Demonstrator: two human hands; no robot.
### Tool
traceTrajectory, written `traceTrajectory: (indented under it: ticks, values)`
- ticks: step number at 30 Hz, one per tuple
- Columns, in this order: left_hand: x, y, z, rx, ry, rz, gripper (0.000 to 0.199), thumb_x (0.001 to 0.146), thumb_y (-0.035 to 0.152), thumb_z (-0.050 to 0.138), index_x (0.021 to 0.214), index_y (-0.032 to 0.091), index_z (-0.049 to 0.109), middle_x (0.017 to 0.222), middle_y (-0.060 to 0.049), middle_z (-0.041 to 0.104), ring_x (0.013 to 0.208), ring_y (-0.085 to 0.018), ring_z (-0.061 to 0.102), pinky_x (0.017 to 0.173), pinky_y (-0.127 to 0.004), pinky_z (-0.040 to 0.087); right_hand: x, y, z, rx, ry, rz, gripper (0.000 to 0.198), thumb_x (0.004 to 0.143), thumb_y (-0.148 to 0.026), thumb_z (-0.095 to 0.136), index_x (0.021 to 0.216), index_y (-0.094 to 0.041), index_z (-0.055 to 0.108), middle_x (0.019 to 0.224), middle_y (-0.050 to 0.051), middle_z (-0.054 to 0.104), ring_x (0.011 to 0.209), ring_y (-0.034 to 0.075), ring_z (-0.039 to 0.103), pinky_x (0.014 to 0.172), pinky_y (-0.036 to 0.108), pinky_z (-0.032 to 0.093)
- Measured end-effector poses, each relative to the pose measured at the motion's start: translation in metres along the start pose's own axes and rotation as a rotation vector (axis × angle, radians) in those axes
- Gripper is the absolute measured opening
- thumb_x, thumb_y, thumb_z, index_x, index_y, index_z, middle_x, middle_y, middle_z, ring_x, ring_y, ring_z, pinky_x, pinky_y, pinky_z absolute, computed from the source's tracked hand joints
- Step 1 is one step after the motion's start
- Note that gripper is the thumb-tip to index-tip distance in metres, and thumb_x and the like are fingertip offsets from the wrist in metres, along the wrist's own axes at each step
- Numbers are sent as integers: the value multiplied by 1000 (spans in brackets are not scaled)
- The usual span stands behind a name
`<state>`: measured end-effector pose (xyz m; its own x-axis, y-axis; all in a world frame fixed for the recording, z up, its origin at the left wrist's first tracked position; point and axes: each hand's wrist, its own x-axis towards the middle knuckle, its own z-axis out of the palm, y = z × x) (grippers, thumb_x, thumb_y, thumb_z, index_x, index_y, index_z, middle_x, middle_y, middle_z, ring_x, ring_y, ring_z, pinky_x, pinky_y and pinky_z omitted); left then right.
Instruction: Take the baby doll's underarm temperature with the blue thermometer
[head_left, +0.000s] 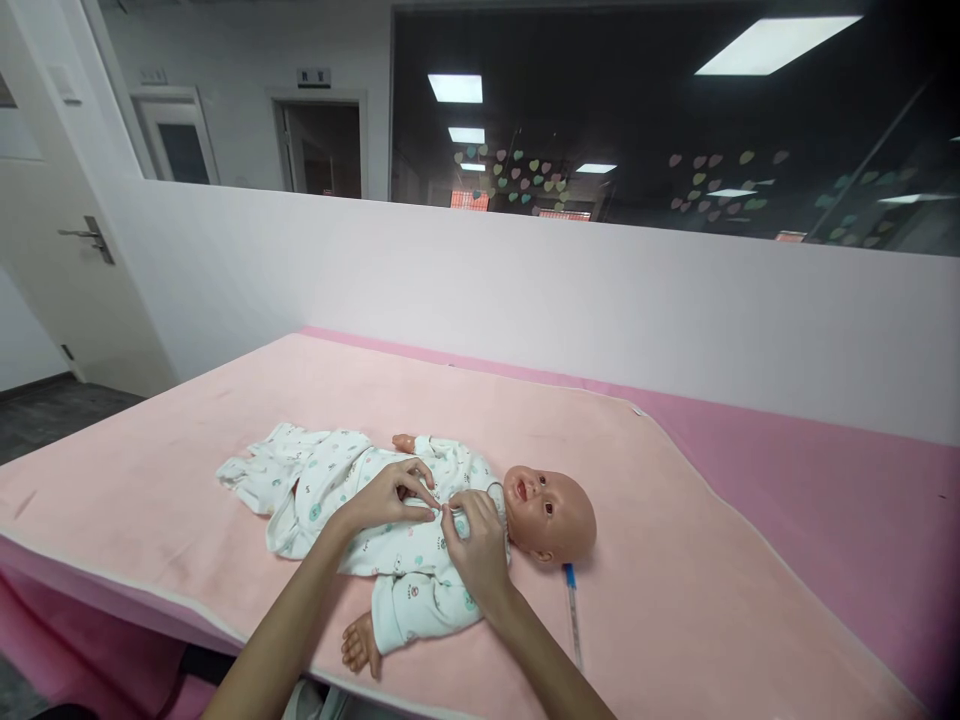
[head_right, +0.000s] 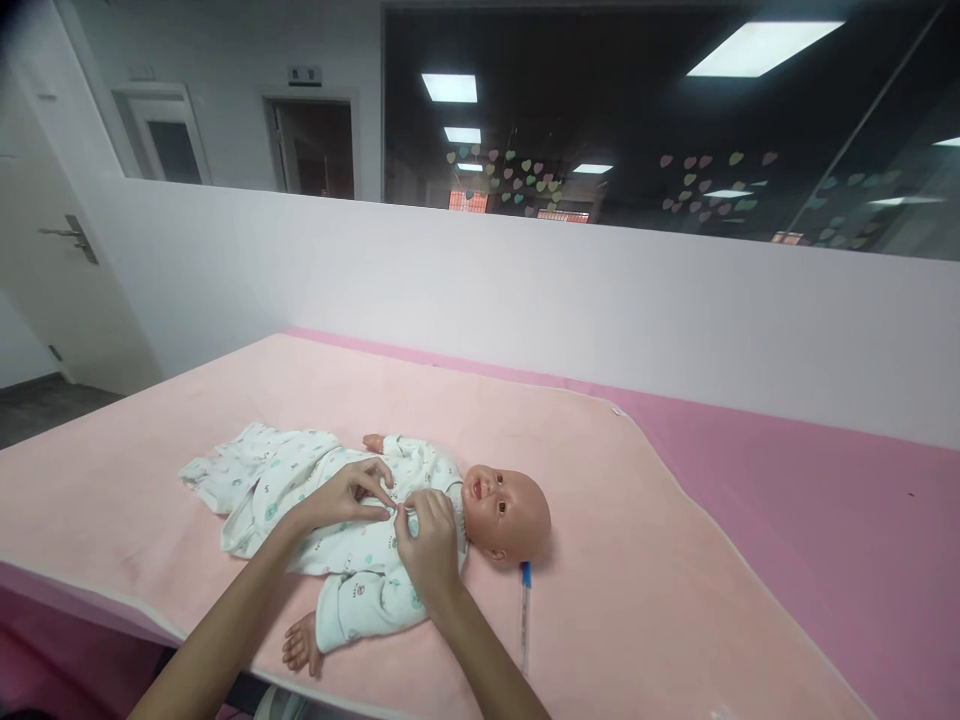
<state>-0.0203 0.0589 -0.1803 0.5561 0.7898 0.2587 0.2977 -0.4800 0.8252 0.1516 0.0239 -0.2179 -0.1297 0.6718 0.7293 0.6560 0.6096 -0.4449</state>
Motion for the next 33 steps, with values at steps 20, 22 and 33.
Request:
traceTrajectory:
  ticks: [20, 22, 33]
  values:
    - [-42, -2, -26, -98, 169, -220, 29, 73, 42, 54, 74, 14, 62, 79, -4, 59, 74, -12, 52, 68, -23, 41, 4, -5, -6, -6, -53, -14, 14, 84, -19, 42, 86, -19, 56, 83, 3, 57, 82, 14, 48, 75, 29, 37]
    - [-48, -6, -26, -95, 147, -201, 27, 68, 39, 61, 78, 15, 63, 85, -4, 59, 81, -13, 54, 76, -26, 43, 8, -11, -4, -51, -68, -51, 15, 82, -22, 46, 92, -20, 57, 90, 3, 58, 86, 15, 48, 79, 31, 36]
    - [-44, -16, -23, 43, 97, -126, 25, 63, 37, 67, 82, 21, 66, 106, -5, 52, 96, -15, 50, 81, -25, 43, 18, -23, 20, -71, -178, -139, 5, 77, -17, 49, 74, -19, 53, 82, 1, 57, 85, 14, 48, 88, 34, 33]
